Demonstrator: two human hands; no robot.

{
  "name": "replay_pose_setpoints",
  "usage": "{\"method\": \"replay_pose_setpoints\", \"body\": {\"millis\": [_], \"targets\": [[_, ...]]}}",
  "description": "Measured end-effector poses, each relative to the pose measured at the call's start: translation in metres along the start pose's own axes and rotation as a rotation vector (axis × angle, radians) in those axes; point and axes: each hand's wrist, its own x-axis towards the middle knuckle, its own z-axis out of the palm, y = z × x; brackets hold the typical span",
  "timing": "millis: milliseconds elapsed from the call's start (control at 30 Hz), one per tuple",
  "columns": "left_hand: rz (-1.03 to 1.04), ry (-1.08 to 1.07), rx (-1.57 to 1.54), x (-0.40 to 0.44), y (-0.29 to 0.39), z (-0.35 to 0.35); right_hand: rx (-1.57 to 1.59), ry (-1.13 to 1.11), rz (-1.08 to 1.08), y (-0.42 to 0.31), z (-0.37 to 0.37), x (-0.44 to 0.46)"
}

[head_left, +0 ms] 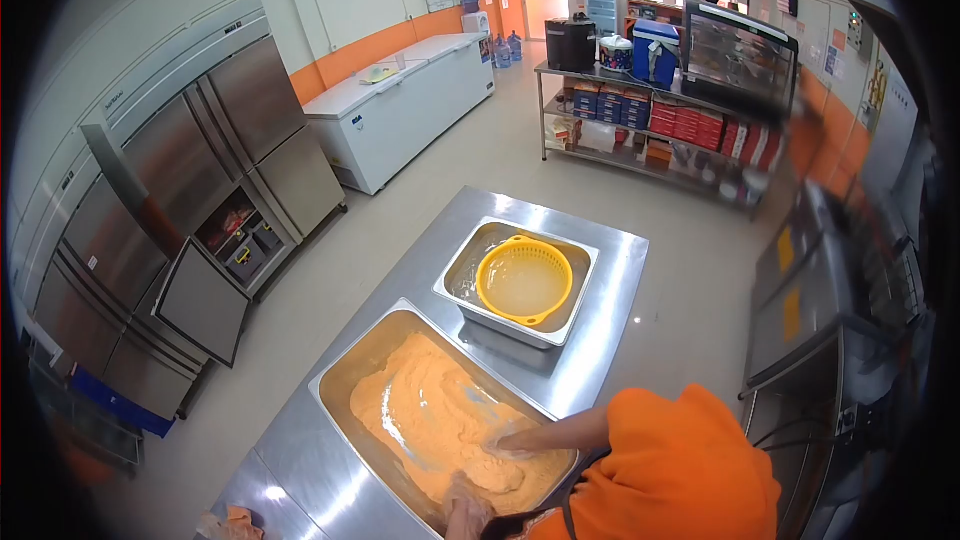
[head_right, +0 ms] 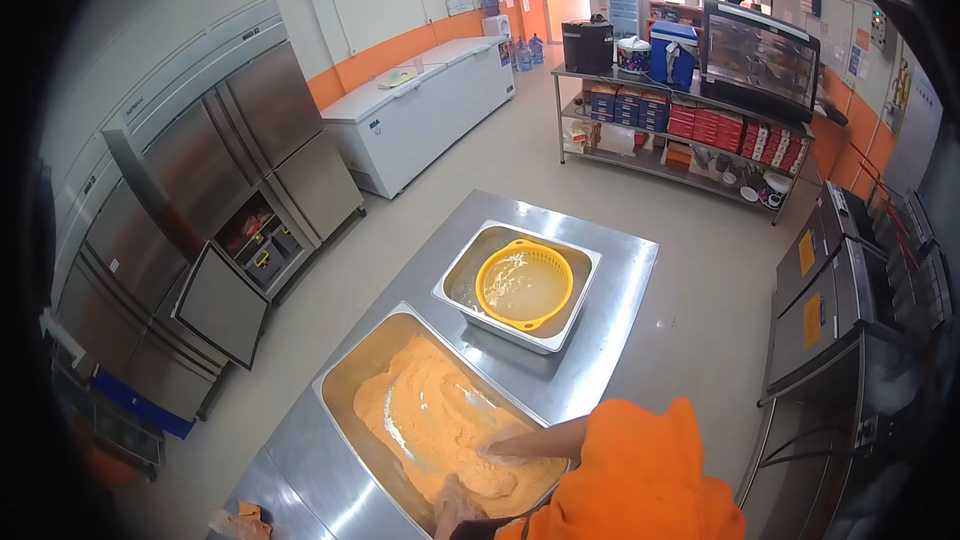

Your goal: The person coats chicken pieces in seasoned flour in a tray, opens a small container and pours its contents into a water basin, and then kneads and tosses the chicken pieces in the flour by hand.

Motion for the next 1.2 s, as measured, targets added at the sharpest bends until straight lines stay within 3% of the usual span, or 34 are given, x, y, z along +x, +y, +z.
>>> {"method": "replay_pose_setpoints", "body": {"millis": [133,233,333,367,500,600,733,867,933,1067,1200], "targets": [[0.026,0.07,-0.015,0.013,0.009,-0.022,0.622,0.061,0.266,-0.005,0.015,-0.01],[0.013,0.145,-0.061,0.02,0.02,-0.041,0.902,0.12,0.37,-0.027,-0.007,0.001],[-0.042,0.131,-0.102,0.012,0.01,-0.041,1.005,-0.034,-0.21,0.004,-0.034,0.044],[-0.06,0.108,-0.105,0.007,0.003,-0.035,0.911,-0.052,-0.233,0.0,-0.042,0.026],[-0.086,-0.017,-0.125,-0.009,-0.013,-0.003,0.391,-0.027,0.032,0.008,-0.005,-0.058],[-0.053,-0.041,-0.13,-0.005,-0.005,0.002,0.445,-0.009,0.045,-0.012,0.042,-0.048],[-0.014,0.06,-0.158,0.013,0.011,-0.024,0.808,0.094,0.058,-0.052,0.042,-0.009],[-0.045,0.126,-0.207,0.021,0.014,-0.046,1.041,-0.006,-0.259,-0.076,-0.033,0.0],[-0.083,0.09,-0.221,0.012,0.001,-0.038,0.912,-0.023,-0.297,-0.07,-0.054,-0.009],[-0.169,-0.026,-0.256,-0.005,-0.019,-0.006,0.306,0.061,0.057,-0.004,-0.004,-0.064],[-0.198,-0.048,-0.361,-0.003,-0.021,0.006,0.425,0.014,-0.006,-0.03,0.052,-0.035]]}}
